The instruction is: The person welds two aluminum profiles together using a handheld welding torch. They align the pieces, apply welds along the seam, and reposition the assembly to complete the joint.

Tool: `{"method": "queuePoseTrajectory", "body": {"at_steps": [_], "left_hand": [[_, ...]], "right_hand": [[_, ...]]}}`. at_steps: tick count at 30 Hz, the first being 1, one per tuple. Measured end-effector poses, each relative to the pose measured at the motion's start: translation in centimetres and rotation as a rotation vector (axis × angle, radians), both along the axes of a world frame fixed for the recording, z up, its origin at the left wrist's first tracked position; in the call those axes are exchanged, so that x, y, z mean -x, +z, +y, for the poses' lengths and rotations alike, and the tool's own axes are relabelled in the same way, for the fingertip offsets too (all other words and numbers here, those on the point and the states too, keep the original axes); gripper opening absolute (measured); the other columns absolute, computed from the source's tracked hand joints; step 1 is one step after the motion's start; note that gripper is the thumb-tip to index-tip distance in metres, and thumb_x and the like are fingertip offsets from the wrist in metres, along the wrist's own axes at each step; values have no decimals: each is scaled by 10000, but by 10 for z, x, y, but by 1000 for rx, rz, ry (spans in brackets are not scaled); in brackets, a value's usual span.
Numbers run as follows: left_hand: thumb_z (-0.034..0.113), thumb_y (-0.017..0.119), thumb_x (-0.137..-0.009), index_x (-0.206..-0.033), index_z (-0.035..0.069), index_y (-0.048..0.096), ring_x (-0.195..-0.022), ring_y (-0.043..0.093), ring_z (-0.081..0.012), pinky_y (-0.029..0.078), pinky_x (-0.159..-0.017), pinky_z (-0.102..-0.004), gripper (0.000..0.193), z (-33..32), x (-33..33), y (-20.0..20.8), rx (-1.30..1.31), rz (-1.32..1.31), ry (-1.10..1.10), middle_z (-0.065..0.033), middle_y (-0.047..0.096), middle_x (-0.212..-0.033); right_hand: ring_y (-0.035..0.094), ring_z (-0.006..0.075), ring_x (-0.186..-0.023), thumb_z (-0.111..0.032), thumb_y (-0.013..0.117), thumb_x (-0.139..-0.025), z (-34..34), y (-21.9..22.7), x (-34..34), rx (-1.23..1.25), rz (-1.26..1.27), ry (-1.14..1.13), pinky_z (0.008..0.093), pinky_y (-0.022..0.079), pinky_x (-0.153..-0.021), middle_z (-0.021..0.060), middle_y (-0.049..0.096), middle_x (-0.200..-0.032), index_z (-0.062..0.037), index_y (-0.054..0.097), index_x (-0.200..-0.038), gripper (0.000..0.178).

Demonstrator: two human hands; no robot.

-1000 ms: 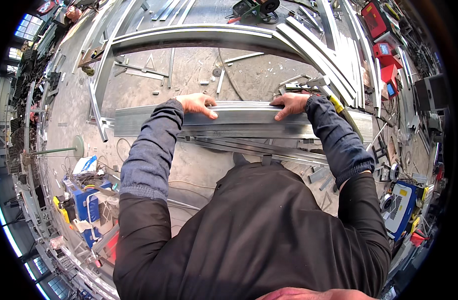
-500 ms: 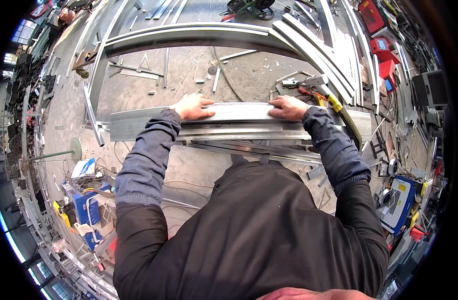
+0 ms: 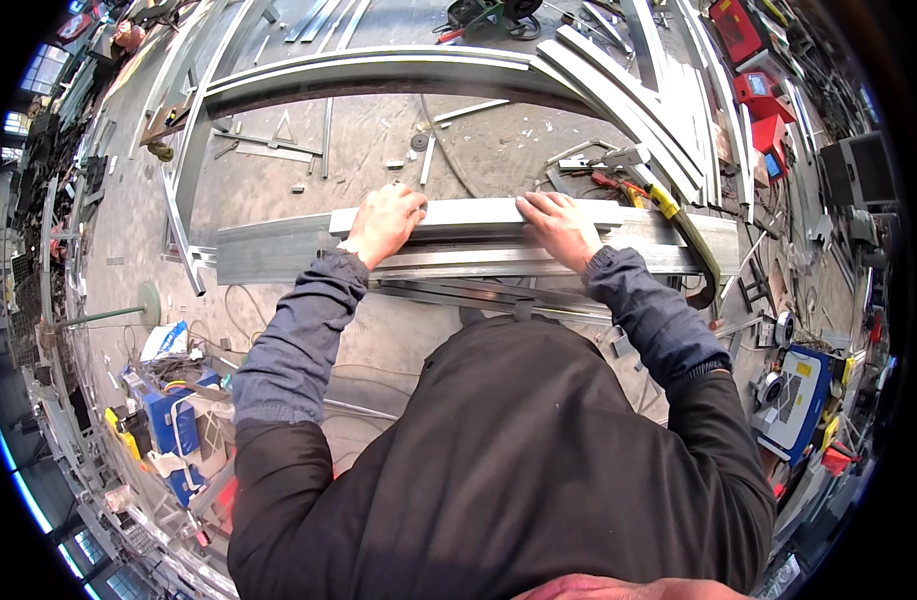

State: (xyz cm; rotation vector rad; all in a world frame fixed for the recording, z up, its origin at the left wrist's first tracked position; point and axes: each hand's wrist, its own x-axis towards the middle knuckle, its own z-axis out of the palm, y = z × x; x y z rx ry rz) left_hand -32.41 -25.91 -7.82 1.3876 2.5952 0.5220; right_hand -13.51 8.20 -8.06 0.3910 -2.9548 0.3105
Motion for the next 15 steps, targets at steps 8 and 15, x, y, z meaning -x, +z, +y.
{"method": "queuePoseTrajectory", "body": {"at_steps": [8, 15], "left_hand": [[446, 752, -1012, -1252, 83, 782, -1220, 704, -364, 570, -1019, -472, 436, 15, 38, -3, 158, -107, -13, -148, 757, -1234], [592, 736, -998, -1379, 53, 718, -1266, 671, -406, 548, -1077, -509, 660, 35, 35, -12, 349, -247, -9, -198, 689, -1310]], "right_hand": [[689, 371, -1269, -361, 624, -1105, 14, -14, 41, 120, -171, -137, 485, 530, -1104, 175, 750, -1332, -51, 678, -1405, 435], [691, 408, -1231, -463, 592, -1110, 18, -34, 42, 199, -366, -108, 520, 517, -1091, 212, 749, -1247, -54, 701, -1336, 479]]}}
